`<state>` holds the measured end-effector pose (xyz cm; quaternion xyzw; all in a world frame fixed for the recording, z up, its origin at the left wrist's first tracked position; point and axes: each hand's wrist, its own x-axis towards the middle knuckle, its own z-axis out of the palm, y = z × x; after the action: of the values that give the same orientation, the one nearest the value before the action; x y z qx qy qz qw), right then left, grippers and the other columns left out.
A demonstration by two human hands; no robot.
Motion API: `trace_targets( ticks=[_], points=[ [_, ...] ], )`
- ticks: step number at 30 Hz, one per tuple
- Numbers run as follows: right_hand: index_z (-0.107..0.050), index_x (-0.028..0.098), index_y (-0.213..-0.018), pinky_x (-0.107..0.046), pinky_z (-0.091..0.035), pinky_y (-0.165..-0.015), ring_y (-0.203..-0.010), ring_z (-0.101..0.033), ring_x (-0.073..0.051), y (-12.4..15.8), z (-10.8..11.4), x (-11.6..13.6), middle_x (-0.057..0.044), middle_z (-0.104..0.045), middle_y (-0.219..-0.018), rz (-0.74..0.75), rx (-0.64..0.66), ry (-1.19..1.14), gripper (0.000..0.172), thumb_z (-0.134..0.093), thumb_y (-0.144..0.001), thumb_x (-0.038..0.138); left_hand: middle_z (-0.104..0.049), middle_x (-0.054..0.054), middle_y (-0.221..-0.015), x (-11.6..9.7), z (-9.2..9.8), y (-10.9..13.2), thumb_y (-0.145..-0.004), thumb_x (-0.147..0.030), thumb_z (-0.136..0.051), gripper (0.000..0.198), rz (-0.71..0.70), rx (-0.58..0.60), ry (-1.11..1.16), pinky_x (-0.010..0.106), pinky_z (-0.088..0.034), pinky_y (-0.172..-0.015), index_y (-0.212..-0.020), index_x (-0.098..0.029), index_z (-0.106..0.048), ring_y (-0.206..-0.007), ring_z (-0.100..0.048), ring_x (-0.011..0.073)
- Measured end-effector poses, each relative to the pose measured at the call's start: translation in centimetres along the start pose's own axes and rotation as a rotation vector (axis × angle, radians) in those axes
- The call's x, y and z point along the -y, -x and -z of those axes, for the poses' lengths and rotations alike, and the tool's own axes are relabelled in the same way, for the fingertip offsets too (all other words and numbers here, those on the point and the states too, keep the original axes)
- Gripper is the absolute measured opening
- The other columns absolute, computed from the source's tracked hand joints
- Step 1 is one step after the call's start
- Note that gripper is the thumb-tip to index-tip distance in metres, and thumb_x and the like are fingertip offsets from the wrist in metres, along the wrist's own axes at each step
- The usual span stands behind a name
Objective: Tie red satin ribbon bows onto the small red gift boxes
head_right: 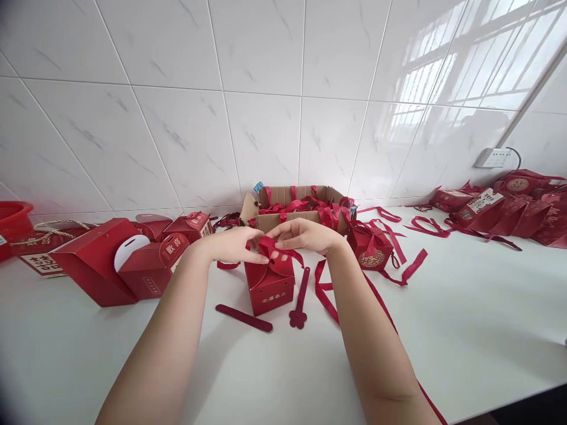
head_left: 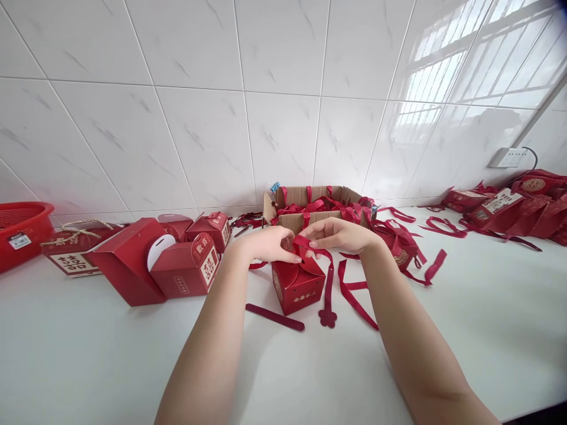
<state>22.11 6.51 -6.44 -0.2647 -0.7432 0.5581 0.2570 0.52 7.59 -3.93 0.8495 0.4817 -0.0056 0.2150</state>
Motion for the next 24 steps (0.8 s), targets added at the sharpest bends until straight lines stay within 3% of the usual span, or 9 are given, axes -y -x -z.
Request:
trace_targets(
  ticks=[3, 7, 11, 17, 24],
  points=[
    [-0.061, 0.017, -0.105, -0.029, -0.048, -0.077, -0.075, -0.061, -0.012, -0.1, -0.1, 0.0, -0.004, -0.068, -0.086, -0.015, -0.015, 0.023, 0.022, -0.06, -0.084, 0.024, -0.063, 0.002, -0.086, -0.4, 0.0, 0.4, -0.069, -0.06, -0.056, 0.041, 0.014, -0.077, -0.011, 0.025, -0.035, -0.048, -0.087, -0.023, -0.056, -0.071, -0.058, 0.0195],
    [-0.058, 0.017, -0.092, -0.025, -0.046, -0.062, -0.063, -0.057, -0.01, -0.1, -0.1, 0.0, -0.003, -0.067, -0.079, -0.101, -0.083, 0.057, 0.018, -0.064, -0.08, 0.029, -0.062, 0.0, -0.082, -0.6, -0.2, 0.4, -0.074, -0.039, -0.051, 0.019, -0.03, -0.189, 0.027, 0.025, -0.037, -0.051, -0.084, -0.024, -0.054, -0.068, -0.056, 0.0168],
    [-0.061, 0.017, -0.091, -0.024, -0.041, -0.057, -0.059, -0.053, -0.01, -0.2, -0.3, 0.0, 0.001, -0.062, -0.066, -0.185, -0.148, 0.186, 0.025, -0.066, -0.078, 0.037, -0.061, -0.001, -0.083, -0.7, 0.0, 0.6, -0.071, -0.027, -0.05, 0.015, -0.095, -0.262, 0.053, 0.025, -0.04, -0.055, -0.086, -0.025, -0.052, -0.071, -0.056, 0.0166],
    [-0.064, 0.016, -0.099, -0.027, -0.043, -0.065, -0.062, -0.053, -0.011, -1.2, -0.5, -1.2, 0.001, -0.062, -0.067, -0.169, -0.022, 0.098, 0.027, -0.062, -0.08, 0.034, -0.061, -0.002, -0.081, -0.9, 0.1, 0.6, -0.074, -0.025, -0.048, 0.017, -0.144, -0.241, 0.099, 0.025, -0.04, -0.055, -0.091, -0.026, -0.05, -0.067, -0.055, 0.0157],
    [-0.067, 0.015, -0.092, -0.026, -0.041, -0.061, -0.061, -0.051, -0.01, -2.4, -0.6, -2.7, 0.0, -0.061, -0.069, -0.15, -0.043, 0.06, 0.027, -0.063, -0.079, 0.039, -0.062, -0.001, -0.085, -1.0, 0.0, 0.6, -0.079, -0.027, -0.043, 0.018, -0.13, -0.194, 0.081, 0.024, -0.038, -0.053, -0.096, -0.027, -0.051, -0.067, -0.054, 0.015]
  ],
)
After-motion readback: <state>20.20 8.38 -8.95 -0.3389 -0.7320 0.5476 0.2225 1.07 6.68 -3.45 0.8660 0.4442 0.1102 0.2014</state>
